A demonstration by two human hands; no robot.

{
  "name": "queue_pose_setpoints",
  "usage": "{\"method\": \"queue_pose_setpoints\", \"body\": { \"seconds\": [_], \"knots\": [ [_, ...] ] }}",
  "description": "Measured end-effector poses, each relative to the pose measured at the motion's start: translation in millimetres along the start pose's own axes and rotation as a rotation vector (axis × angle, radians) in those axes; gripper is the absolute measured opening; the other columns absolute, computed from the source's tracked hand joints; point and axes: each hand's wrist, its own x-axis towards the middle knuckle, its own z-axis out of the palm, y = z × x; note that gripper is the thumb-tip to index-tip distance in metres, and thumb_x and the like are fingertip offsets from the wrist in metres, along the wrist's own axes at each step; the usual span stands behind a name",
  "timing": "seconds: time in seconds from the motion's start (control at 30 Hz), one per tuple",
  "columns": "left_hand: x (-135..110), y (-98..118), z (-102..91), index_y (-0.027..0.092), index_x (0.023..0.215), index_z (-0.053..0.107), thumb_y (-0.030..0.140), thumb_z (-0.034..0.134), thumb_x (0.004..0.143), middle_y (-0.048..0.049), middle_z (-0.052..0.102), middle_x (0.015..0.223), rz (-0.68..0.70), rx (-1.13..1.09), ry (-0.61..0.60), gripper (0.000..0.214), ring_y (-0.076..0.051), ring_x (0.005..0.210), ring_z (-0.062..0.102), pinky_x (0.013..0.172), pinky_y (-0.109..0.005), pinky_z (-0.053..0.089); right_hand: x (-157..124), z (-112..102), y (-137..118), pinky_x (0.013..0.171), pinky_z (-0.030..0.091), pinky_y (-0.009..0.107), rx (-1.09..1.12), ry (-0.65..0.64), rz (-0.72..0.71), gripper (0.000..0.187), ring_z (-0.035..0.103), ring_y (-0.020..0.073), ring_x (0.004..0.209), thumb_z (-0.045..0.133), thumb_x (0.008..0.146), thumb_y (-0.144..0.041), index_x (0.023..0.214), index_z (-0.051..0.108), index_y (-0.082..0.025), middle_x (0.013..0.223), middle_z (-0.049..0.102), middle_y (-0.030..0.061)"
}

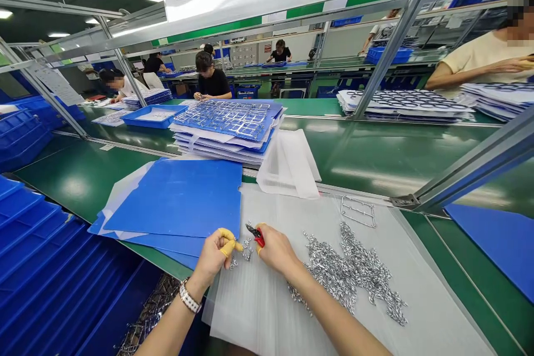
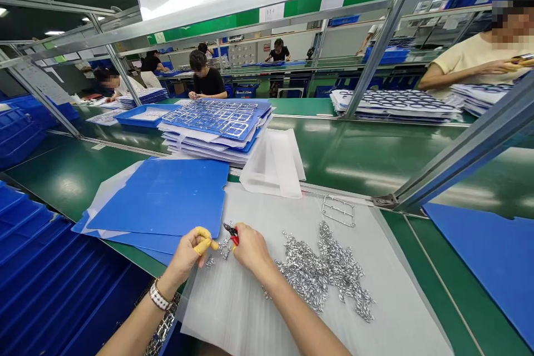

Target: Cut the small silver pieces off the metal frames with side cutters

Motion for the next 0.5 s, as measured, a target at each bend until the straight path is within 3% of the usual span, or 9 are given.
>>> {"method": "queue_pose_setpoints", "body": {
  "seconds": [0.27, 0.4, 0.5],
  "knots": [
    [7, -5, 10.8, 0.015, 0.078, 0.055, 0.034, 0.071, 0.068, 0.0011, 0.062, 0.065, -0.031, -0.112, 0.041, 0.026, -0.002, 0.04, 0.038, 0.036, -0.014, 0.025, -15, 0, 12, 0.076, 0.031, 0.031, -0.056, 0.054, -0.014, 0.032, 0.055, 0.025, 0.095, 0.045, 0.073, 0.0, 0.098, 0.055, -0.016, 0.098, 0.063, 0.0118],
    [4, -9, 3.8, 0.013, 0.083, 0.06, 0.037, 0.07, 0.069, -0.0014, 0.064, 0.061, -0.056, -0.105, 0.065, 0.03, -0.001, 0.032, 0.031, 0.032, -0.015, 0.018, -17, -2, 22, 0.07, 0.032, 0.027, -0.013, 0.005, -0.055, 0.028, 0.057, 0.0216, 0.089, 0.052, 0.072, -0.007, 0.098, 0.056, -0.019, 0.093, 0.064, 0.0069],
    [2, -10, -5.9, 0.012, 0.087, 0.062, 0.038, 0.069, 0.069, -0.0022, 0.065, 0.063, -0.048, -0.103, 0.112, 0.032, -0.002, 0.031, 0.035, 0.033, -0.017, 0.021, -15, -10, 32, 0.064, 0.032, 0.024, 0.038, -0.004, -0.037, 0.027, 0.059, 0.0166, 0.083, 0.049, 0.077, -0.012, 0.102, 0.054, -0.021, 0.093, 0.065, 0.0028]
  ]
}}
